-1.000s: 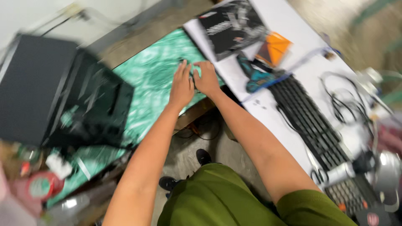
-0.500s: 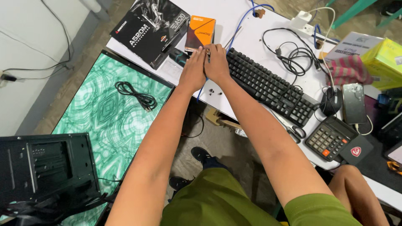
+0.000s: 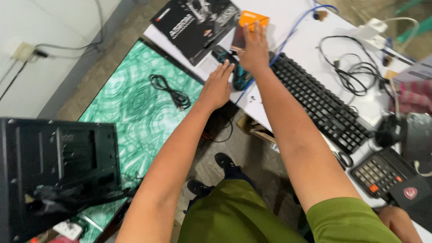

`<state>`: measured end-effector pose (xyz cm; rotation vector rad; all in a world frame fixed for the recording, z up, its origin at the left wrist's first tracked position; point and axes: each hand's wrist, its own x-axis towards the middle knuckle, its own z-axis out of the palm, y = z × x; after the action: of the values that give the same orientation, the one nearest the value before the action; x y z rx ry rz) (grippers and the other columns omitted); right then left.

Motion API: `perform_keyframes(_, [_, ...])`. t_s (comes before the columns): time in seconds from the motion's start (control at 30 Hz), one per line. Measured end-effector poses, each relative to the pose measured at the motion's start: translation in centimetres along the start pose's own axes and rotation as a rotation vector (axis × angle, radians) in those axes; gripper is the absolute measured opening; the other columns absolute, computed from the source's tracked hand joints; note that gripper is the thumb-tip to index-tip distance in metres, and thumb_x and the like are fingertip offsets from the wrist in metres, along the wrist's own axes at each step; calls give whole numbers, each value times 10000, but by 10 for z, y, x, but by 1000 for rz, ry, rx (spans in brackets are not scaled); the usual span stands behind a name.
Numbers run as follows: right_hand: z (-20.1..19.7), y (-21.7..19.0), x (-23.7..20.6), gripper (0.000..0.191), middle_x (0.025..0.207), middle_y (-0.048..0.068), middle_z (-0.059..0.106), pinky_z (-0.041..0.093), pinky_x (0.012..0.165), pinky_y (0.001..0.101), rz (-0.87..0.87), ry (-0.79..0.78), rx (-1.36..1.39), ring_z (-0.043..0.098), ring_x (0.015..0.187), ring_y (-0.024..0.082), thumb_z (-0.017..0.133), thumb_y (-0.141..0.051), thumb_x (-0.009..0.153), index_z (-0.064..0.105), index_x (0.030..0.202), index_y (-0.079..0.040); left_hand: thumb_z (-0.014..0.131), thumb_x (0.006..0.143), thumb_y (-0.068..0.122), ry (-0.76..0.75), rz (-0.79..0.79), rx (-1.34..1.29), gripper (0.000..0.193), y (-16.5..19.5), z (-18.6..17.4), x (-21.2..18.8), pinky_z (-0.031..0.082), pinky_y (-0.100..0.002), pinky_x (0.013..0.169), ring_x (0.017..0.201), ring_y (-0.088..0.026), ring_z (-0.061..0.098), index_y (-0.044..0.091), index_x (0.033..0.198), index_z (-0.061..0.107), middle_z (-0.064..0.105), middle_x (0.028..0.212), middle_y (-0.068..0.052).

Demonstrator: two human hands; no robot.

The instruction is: The person uses a screwdriver to fasten components inside an open desktop computer case on a workbench, then rotates the case to route and connect cables at the rear, and finally unpacks a small storage drive from its box and handles it beside the case.

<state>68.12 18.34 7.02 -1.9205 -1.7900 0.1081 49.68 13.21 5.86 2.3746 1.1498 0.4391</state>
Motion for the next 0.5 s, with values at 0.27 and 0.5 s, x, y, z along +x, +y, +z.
perform_keyframes(0.27, [29, -10, -14, 799, 1379, 228, 477, 397, 1048, 508, 18, -56, -204, 416, 1351, 412, 839, -231, 769, 484, 1458, -38, 601, 952, 119, -2, -181, -44, 562, -49, -21, -52, 361, -448, 1175, 1456, -367, 390, 75, 1491, 448, 359, 1617, -183])
perform_keyframes(0.5, [21, 5, -22, 387, 1309, 165, 548, 451, 985, 468, -245, 97, -256, 503, 1276, 371, 729, -102, 931, 598, 1287, -28, 590, 966, 138, 12, -249, -84, 511, -62, -24, -77, 394, -450, 1158, 1405, -372, 453, 76, 1462, 484, 413, 1588, -173])
